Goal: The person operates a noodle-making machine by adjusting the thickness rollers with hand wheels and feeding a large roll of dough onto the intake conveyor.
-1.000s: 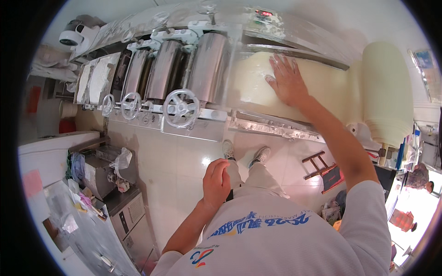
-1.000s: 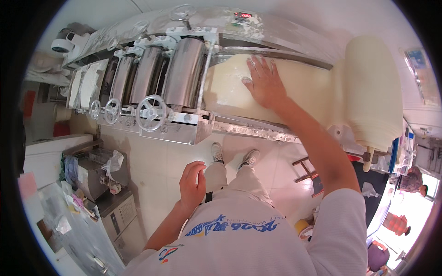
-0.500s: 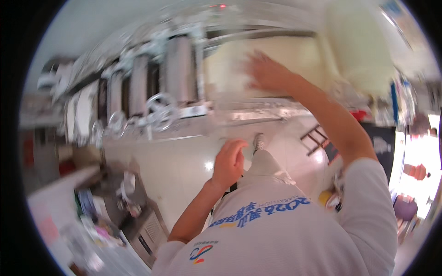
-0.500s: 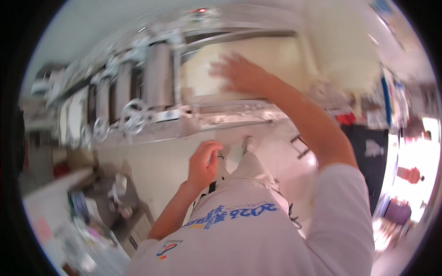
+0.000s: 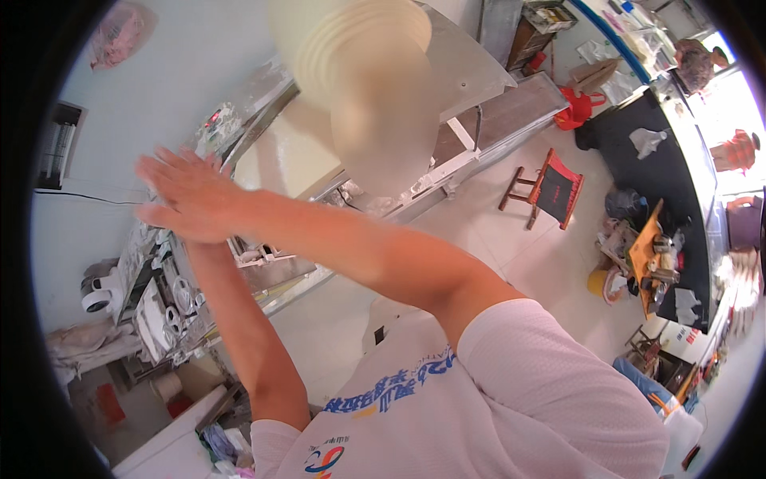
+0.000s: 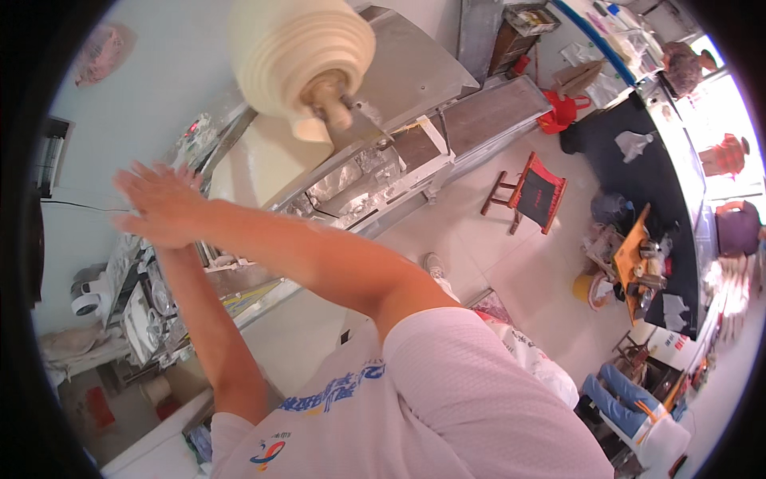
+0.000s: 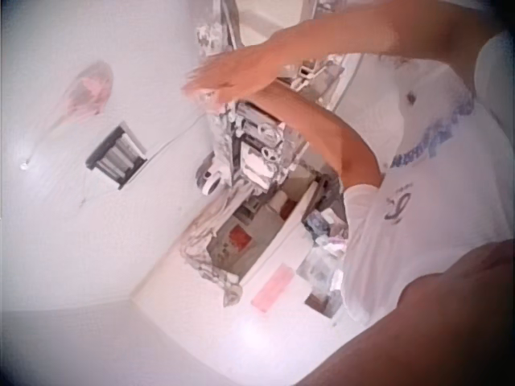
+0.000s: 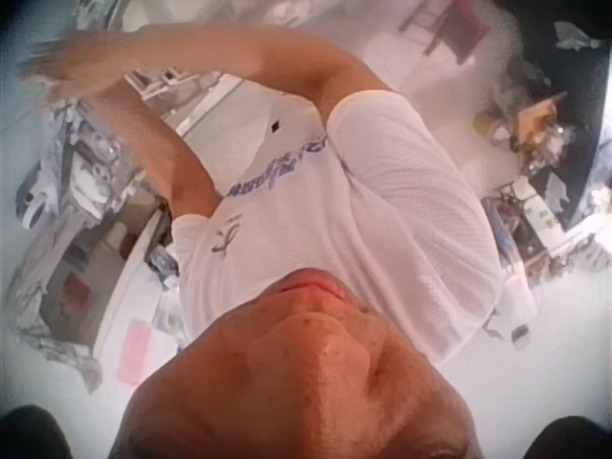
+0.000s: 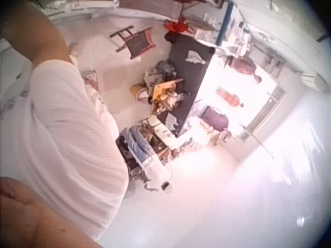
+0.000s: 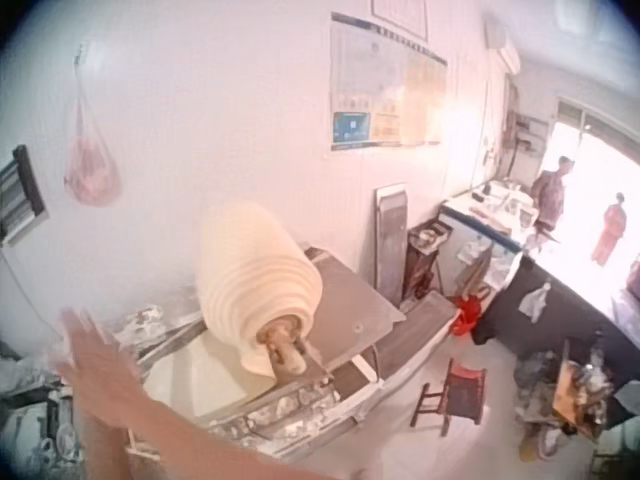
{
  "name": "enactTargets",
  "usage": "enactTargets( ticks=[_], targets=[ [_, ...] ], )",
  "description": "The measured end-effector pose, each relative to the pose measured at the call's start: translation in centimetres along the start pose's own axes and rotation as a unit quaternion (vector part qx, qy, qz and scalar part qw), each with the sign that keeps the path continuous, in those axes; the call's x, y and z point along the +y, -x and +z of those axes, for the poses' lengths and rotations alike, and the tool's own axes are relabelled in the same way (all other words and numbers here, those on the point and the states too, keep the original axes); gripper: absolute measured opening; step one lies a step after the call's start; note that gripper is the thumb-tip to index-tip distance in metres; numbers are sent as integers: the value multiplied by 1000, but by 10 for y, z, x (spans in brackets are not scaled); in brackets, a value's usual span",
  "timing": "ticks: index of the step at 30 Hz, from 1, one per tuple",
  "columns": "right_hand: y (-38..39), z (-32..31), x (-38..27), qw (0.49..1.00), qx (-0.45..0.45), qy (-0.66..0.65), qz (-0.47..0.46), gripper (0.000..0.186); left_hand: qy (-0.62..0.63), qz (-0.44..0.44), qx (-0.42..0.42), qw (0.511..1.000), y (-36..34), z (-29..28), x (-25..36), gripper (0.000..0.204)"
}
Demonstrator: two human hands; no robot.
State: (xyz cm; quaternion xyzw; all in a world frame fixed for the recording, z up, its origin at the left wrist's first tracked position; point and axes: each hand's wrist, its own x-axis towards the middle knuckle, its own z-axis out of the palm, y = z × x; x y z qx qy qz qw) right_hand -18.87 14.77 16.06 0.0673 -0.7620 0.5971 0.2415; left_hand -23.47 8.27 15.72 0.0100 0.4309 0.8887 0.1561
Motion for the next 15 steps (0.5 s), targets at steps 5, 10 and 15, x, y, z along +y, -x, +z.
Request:
enactTargets(
  ticks=[5, 10, 15],
  targets=[
    [46, -80, 80, 990, -78, 113, 19, 53, -81, 135, 19, 987, 52, 66, -12, 63],
    [269, -214, 91, 972, -159, -68, 161, 41, -383, 267, -12, 885, 121, -40, -99, 48],
    [592, -400, 300, 752, 315, -215, 537, 35, -566, -97, 32, 818, 219, -138, -272, 33]
  ],
)
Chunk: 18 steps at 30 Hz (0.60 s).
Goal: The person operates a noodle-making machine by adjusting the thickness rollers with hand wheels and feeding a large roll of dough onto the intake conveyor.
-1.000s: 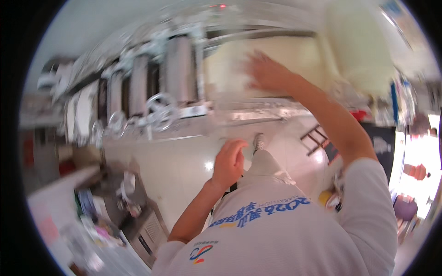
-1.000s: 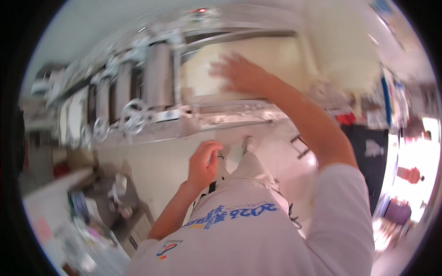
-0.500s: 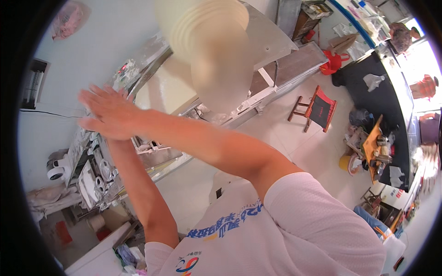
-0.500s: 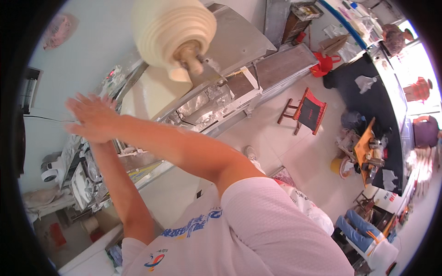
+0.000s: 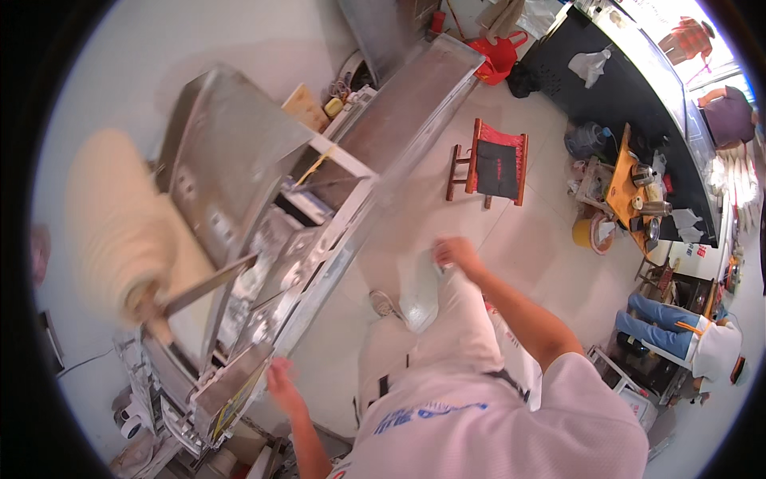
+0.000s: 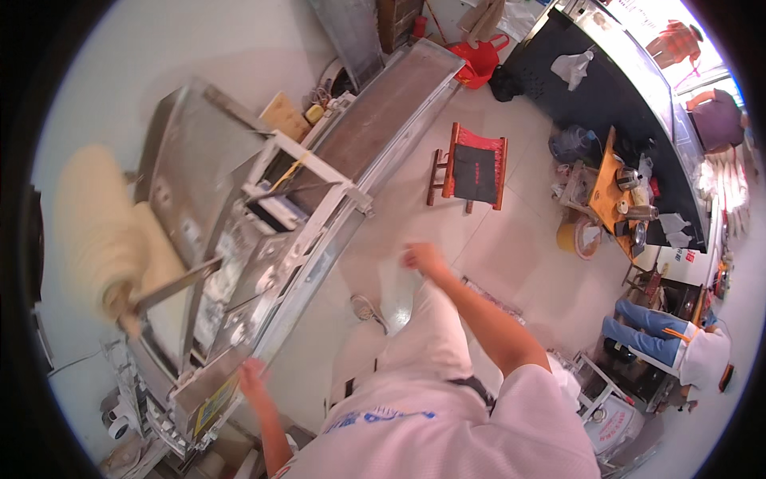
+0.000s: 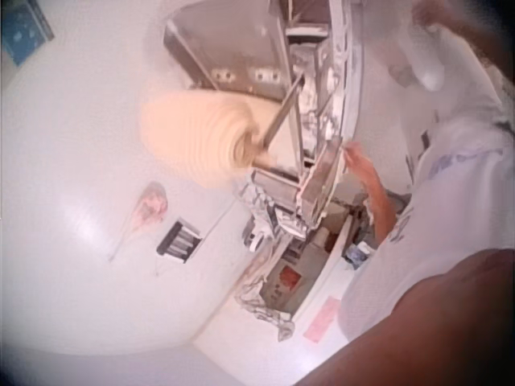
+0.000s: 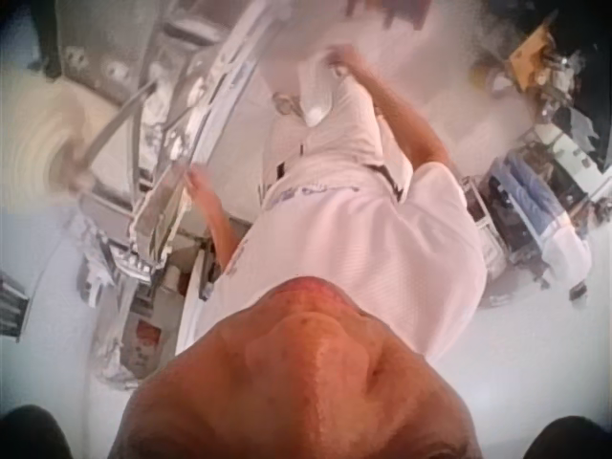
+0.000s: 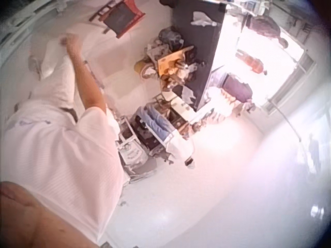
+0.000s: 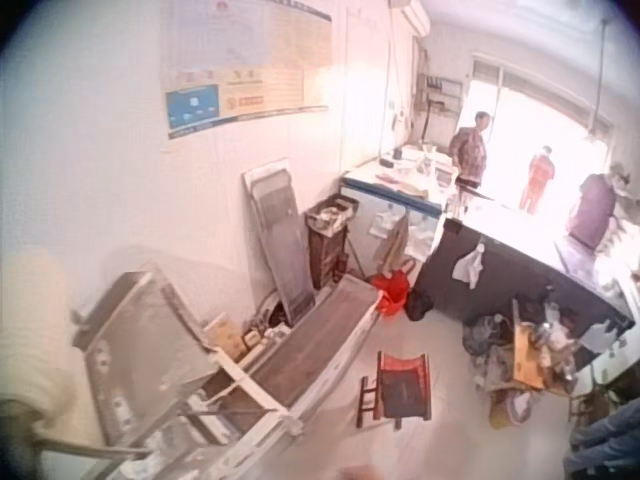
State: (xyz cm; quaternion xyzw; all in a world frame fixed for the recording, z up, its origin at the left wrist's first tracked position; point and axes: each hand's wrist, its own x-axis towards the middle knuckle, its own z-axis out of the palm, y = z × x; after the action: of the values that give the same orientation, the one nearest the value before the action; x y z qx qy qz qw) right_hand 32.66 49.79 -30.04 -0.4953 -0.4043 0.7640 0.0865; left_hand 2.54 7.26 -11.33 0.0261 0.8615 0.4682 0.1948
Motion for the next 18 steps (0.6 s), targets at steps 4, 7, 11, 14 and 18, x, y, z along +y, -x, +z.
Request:
enactTargets(
  ticks=[4, 7, 11, 14, 18],
  targets=[
    [-103, -313, 106, 931, 333, 44, -144, 39, -114, -239, -115, 957, 43, -16, -117, 23],
    [-180, -412, 92, 876, 419, 238, -4, 38, -171, -472, -111, 858, 112, -9, -90, 18],
    [-255, -438, 33, 952, 241, -186, -43, 37, -300, -519, -125, 791, 173, 74, -67, 17],
    [-281, -490, 54, 945, 239, -218, -46, 34, -342, -500, -145, 782, 160, 149, -30, 21],
    [-256, -565, 64, 940, 255, -226, -25, 30, -341, -463, -142, 806, 152, 211, 6, 23]
  ],
)
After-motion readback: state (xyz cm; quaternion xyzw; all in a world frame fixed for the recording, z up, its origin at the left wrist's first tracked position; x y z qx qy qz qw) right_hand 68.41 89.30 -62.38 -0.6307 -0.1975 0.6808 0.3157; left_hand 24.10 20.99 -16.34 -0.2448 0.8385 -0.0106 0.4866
